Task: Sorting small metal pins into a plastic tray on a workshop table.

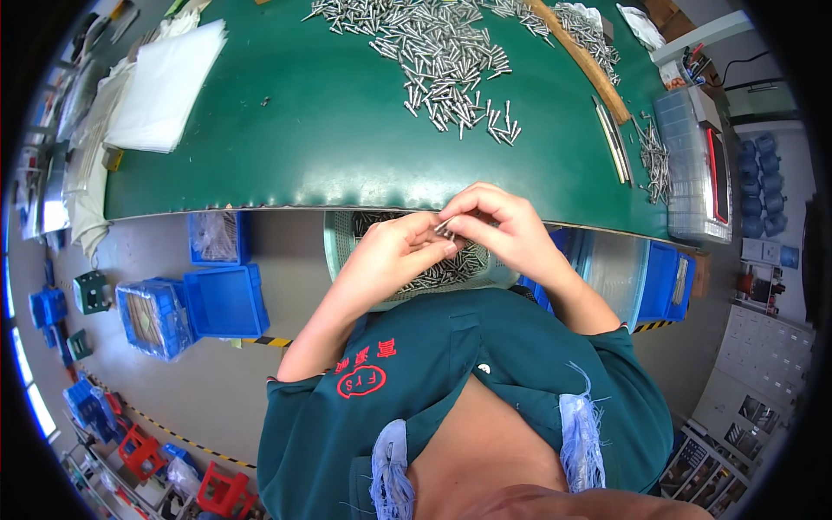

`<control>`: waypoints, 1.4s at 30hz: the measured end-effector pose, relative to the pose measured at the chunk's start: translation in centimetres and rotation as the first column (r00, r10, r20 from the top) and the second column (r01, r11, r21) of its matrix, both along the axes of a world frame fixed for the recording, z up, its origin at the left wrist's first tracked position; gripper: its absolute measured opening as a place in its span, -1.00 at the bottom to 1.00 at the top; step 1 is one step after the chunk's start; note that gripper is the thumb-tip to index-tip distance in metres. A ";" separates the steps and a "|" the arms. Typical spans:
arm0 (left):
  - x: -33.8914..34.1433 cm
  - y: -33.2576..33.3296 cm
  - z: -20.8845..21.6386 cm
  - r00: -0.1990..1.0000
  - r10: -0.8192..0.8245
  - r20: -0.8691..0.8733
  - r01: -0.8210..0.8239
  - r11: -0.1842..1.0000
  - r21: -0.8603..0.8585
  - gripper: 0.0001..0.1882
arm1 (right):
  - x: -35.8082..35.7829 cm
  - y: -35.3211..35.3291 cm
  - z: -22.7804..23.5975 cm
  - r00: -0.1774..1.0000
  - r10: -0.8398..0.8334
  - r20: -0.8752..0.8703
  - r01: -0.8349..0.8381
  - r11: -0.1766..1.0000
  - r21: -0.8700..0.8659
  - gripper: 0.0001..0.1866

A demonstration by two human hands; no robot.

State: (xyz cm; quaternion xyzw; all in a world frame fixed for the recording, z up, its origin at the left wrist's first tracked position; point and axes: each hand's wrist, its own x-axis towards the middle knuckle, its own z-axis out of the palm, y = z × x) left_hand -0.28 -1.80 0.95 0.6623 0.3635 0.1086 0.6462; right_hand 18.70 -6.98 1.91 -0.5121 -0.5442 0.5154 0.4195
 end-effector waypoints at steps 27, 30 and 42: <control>-7.7 -1.9 15.1 0.408 -0.661 0.630 -0.516 0.402 0.756 -0.82 | 0.5 -1.4 -0.8 0.885 0.285 -0.367 -0.400 0.871 -0.287 -0.76; -7.3 -2.6 15.3 0.619 -0.517 0.591 -0.715 -0.062 0.696 -0.78 | 1.0 -1.7 -0.3 0.899 0.264 -0.349 -0.372 0.881 -0.292 -0.76; -7.5 -2.8 16.8 0.632 -0.455 0.628 -0.741 -0.591 0.318 -0.72 | 3.4 -0.5 1.7 0.943 0.224 -0.245 -0.271 0.946 -0.179 -0.75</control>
